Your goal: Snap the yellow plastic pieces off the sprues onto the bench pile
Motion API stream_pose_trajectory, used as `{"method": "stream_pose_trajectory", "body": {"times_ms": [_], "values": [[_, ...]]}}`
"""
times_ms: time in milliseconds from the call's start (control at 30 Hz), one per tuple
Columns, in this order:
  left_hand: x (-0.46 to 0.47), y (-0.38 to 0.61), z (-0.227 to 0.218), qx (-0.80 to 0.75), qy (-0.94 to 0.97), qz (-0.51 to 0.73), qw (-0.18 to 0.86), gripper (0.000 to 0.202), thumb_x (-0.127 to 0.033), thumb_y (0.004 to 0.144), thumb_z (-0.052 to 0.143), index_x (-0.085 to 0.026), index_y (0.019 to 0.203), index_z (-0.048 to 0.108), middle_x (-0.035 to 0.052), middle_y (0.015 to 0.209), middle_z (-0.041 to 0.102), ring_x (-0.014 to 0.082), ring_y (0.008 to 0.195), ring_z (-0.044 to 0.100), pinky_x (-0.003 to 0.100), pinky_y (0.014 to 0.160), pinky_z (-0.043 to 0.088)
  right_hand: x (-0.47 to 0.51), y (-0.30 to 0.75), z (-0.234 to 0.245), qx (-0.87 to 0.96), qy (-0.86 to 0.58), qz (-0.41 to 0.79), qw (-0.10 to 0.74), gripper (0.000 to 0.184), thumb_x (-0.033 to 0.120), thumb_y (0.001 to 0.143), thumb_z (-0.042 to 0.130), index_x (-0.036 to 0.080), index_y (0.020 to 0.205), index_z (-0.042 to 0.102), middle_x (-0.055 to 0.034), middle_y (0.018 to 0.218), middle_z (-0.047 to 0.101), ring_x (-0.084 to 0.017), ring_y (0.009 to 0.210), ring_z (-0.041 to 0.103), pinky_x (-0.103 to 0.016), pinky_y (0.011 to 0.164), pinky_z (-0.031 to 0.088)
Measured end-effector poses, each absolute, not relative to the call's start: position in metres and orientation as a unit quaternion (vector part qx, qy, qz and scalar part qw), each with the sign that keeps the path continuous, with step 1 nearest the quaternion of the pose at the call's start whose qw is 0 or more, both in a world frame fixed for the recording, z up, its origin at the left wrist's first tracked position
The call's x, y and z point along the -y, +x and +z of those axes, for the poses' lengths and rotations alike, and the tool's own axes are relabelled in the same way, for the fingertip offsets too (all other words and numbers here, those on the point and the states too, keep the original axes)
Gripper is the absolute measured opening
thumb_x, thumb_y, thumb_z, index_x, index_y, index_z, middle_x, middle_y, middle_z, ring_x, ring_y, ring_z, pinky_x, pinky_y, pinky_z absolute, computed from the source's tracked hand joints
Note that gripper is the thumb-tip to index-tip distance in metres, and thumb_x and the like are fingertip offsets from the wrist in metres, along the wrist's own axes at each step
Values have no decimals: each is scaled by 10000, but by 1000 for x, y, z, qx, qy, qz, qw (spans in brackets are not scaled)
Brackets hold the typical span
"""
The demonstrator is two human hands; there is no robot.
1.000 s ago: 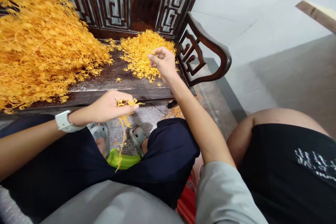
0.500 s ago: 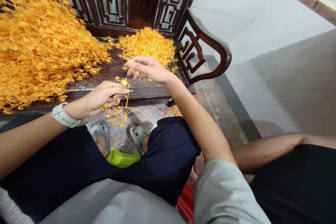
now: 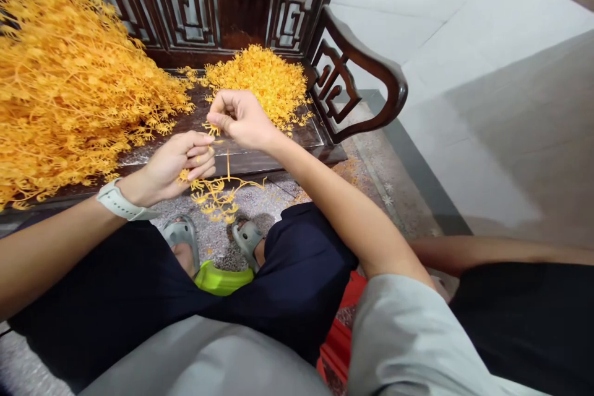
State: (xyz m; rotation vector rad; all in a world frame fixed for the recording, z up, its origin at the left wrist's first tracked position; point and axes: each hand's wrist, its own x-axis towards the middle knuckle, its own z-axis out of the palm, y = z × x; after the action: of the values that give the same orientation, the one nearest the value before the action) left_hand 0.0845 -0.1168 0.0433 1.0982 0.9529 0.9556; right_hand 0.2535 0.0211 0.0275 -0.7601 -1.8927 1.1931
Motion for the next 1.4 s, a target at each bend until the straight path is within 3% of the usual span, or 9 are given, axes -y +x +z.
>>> {"method": "stream_pose_trajectory", "body": {"times_ms": [133, 267, 367, 533, 700, 833, 1067, 1233, 1400], "values": [[141, 90, 51, -379, 620, 307, 614, 463, -385, 932, 724, -208, 559, 515, -39, 469, 445, 80, 416, 356, 271, 435, 243, -58, 294, 20, 656, -440, 374, 485, 383, 512, 964, 785, 236, 819, 563, -15, 789, 551, -157, 753, 586, -302, 689, 569], [137, 82, 50, -382, 655, 329, 563, 413, -447, 1007, 689, -195, 682, 665, -25, 533, 510, 88, 477, 408, 259, 476, 290, -69, 325, 5, 642, -438, 431, 458, 362, 528, 883, 848, 221, 902, 657, -36, 863, 635, -160, 787, 628, -336, 774, 627], [120, 75, 42, -437, 613, 371, 544, 389, -474, 1008, 690, -195, 737, 700, -46, 518, 433, 88, 467, 346, 270, 478, 239, -67, 326, -4, 622, -441, 455, 459, 430, 438, 845, 876, 208, 1161, 696, -105, 1151, 712, -209, 1003, 696, -376, 893, 649], [111, 77, 40, -498, 560, 381, 541, 228, -323, 850, 838, -203, 905, 651, -64, 607, 487, 97, 524, 382, 268, 522, 272, -69, 322, -11, 634, -508, 432, 392, 734, 340, 787, 910, 190, 1447, 625, -204, 1561, 573, -294, 1152, 691, -419, 904, 639], [110, 79, 42, -468, 524, 377, 604, 495, -105, 718, 743, -157, 1206, 678, -29, 811, 583, 119, 694, 526, 272, 665, 418, -41, 302, 11, 733, -384, 401, 392, 439, 560, 892, 835, 188, 1108, 749, -114, 1151, 741, -197, 932, 654, -324, 809, 588], [105, 77, 40, -438, 511, 413, 613, 431, -111, 730, 801, -150, 1148, 705, 23, 967, 657, 123, 797, 564, 268, 738, 457, -4, 281, 42, 814, -206, 420, 345, 488, 654, 960, 749, 167, 971, 731, -36, 858, 688, -138, 796, 591, -268, 731, 497], [106, 76, 44, -364, 433, 431, 703, 286, -81, 663, 855, -139, 922, 748, 50, 879, 701, 154, 796, 636, 262, 735, 534, 11, 270, 47, 890, -97, 334, 293, 359, 505, 1004, 758, 146, 1012, 732, -31, 868, 663, -145, 834, 572, -296, 784, 459], [102, 69, 44, -358, 318, 456, 750, 203, -331, 928, 733, -134, 889, 758, 110, 855, 726, 155, 688, 650, 263, 627, 580, -3, 278, 41, 826, -79, 442, 342, 411, 556, 1006, 747, 160, 978, 641, -21, 898, 631, -114, 787, 553, -260, 738, 489], [104, 67, 39, -356, 370, 488, 705, 185, -275, 945, 813, -140, 847, 733, 37, 728, 671, 77, 578, 583, 160, 545, 502, -5, 275, 39, 764, -49, 536, 357, 450, 572, 935, 828, 181, 987, 611, -34, 995, 641, -104, 792, 563, -237, 695, 506]]}}
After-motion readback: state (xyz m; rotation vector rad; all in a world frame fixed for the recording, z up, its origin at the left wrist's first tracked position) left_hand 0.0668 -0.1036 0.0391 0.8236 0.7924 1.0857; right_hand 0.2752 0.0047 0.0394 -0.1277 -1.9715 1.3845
